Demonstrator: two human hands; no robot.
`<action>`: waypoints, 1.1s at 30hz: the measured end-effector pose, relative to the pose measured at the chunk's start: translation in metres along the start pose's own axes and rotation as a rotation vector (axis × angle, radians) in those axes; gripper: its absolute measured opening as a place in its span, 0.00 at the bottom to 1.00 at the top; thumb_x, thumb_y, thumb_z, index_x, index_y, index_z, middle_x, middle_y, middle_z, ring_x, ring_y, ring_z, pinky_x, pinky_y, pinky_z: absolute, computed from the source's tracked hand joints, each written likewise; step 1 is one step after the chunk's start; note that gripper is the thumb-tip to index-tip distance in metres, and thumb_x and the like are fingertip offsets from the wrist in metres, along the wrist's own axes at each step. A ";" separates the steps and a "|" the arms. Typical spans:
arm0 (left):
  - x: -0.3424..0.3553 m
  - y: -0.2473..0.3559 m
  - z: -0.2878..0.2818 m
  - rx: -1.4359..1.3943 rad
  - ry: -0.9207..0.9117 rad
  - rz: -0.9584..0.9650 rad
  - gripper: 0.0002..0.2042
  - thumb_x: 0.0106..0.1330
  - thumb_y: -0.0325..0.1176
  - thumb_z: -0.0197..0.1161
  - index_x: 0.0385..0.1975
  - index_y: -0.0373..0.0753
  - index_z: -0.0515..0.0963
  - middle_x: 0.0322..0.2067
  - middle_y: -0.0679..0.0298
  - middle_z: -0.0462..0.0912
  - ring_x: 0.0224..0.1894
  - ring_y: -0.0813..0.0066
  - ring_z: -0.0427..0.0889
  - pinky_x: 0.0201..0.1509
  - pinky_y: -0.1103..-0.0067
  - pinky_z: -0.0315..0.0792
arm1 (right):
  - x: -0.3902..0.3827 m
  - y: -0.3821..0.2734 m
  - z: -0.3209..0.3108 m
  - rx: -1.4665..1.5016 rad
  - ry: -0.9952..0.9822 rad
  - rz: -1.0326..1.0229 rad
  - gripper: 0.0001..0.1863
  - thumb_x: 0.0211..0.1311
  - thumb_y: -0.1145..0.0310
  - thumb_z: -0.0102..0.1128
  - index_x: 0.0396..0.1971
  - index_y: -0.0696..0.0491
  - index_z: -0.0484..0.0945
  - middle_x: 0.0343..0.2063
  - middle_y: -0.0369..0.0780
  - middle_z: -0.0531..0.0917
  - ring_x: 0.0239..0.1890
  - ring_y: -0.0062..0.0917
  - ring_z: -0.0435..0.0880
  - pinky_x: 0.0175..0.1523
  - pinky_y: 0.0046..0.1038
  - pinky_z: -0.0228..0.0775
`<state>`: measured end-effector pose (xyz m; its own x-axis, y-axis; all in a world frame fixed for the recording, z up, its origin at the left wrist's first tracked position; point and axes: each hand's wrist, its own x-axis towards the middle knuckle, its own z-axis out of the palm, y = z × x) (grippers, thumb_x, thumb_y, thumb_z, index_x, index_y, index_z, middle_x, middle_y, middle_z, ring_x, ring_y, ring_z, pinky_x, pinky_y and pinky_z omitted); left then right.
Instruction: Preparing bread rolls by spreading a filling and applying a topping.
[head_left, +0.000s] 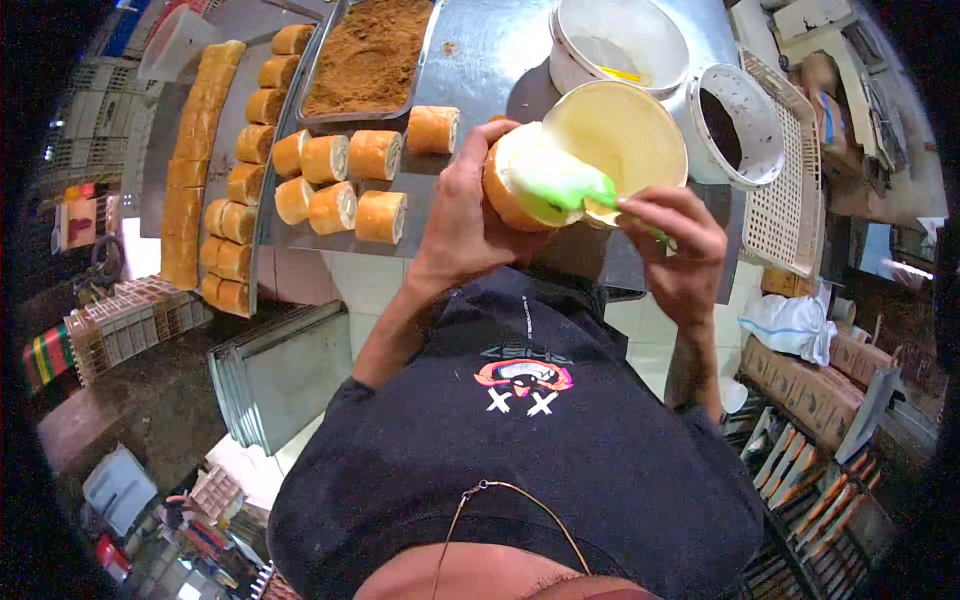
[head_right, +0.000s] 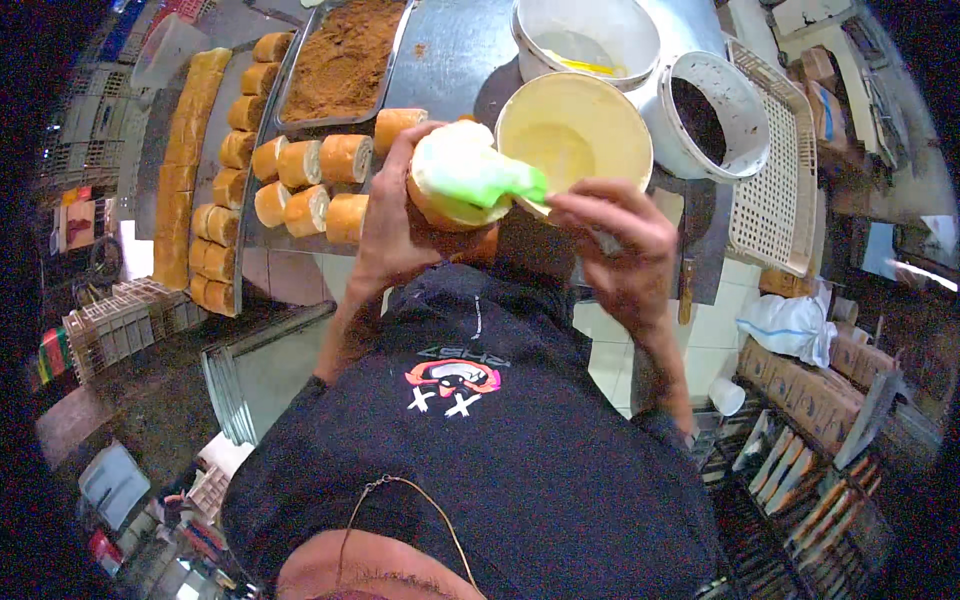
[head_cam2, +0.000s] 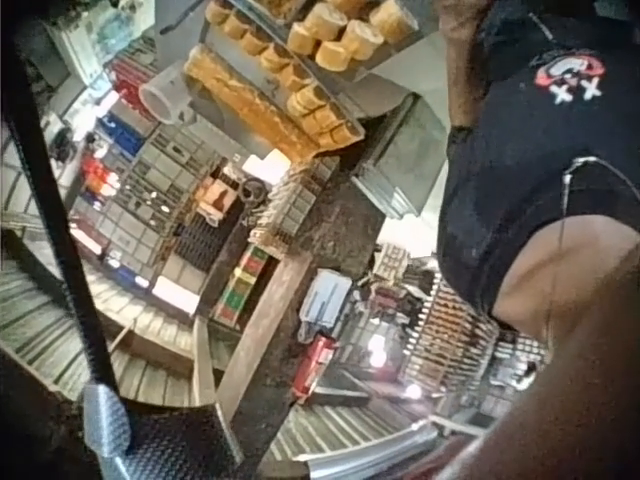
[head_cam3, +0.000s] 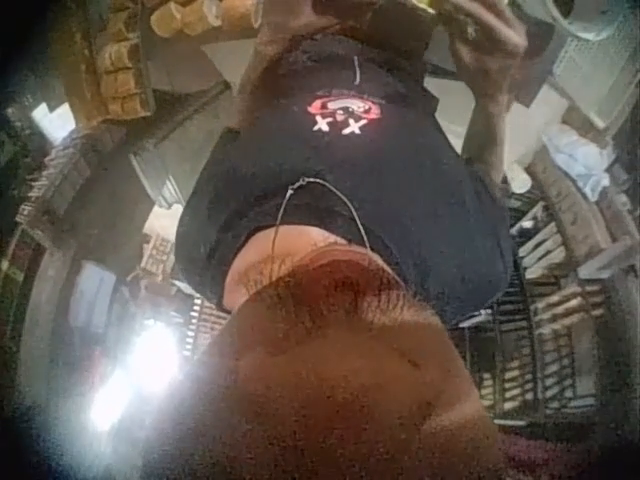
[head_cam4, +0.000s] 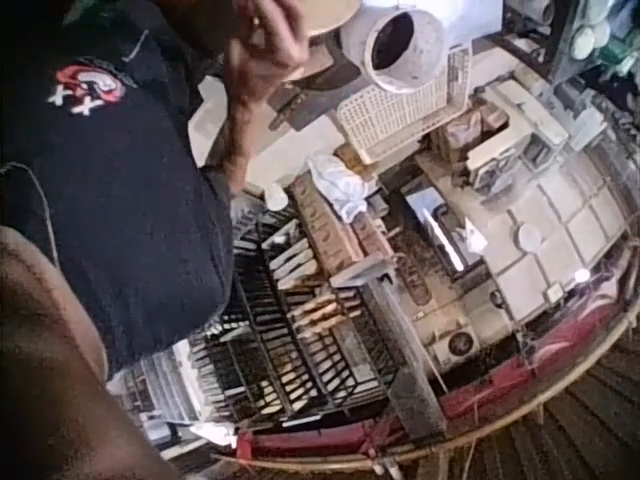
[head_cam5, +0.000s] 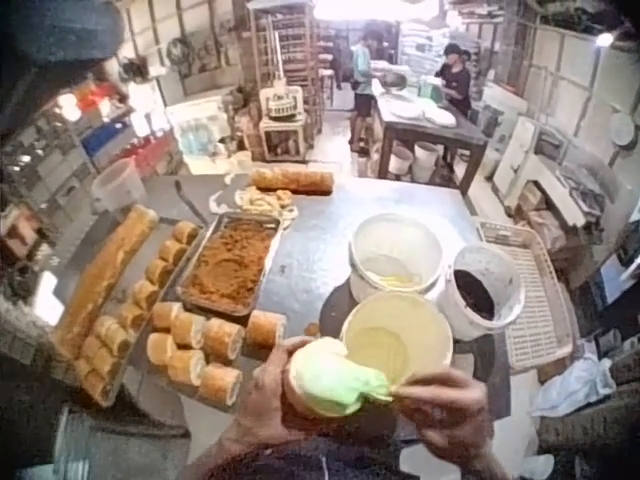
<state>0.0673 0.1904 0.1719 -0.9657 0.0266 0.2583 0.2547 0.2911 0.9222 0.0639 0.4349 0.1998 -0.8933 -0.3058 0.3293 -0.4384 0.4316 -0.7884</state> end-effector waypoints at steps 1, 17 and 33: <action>0.001 0.004 -0.001 -0.031 -0.001 -0.008 0.42 0.35 0.32 0.83 0.56 0.35 0.69 0.47 0.57 0.82 0.51 0.66 0.83 0.58 0.72 0.76 | -0.004 -0.001 -0.001 0.003 -0.002 -0.002 0.17 0.50 0.84 0.70 0.40 0.52 0.88 0.37 0.40 0.85 0.39 0.27 0.85 0.44 0.25 0.78; -0.036 0.003 -0.013 0.025 0.061 -0.151 0.49 0.37 0.29 0.84 0.63 0.36 0.60 0.49 0.53 0.81 0.52 0.63 0.82 0.58 0.72 0.76 | 0.011 0.018 0.020 -0.446 0.065 -0.110 0.09 0.59 0.78 0.65 0.39 0.53 0.87 0.34 0.43 0.84 0.32 0.32 0.84 0.38 0.29 0.76; -0.067 -0.034 -0.037 -1.210 0.234 -0.525 0.33 0.64 0.33 0.65 0.68 0.33 0.61 0.64 0.46 0.70 0.66 0.54 0.71 0.71 0.61 0.66 | 0.119 0.115 0.044 -0.623 -1.006 0.096 0.12 0.49 0.64 0.67 0.32 0.54 0.88 0.26 0.45 0.87 0.28 0.38 0.87 0.35 0.39 0.79</action>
<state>0.1256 0.1433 0.1340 -0.9621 -0.0254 -0.2715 -0.1392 -0.8105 0.5690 -0.0890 0.4111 0.1256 -0.5680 -0.6589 -0.4932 -0.5949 0.7428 -0.3073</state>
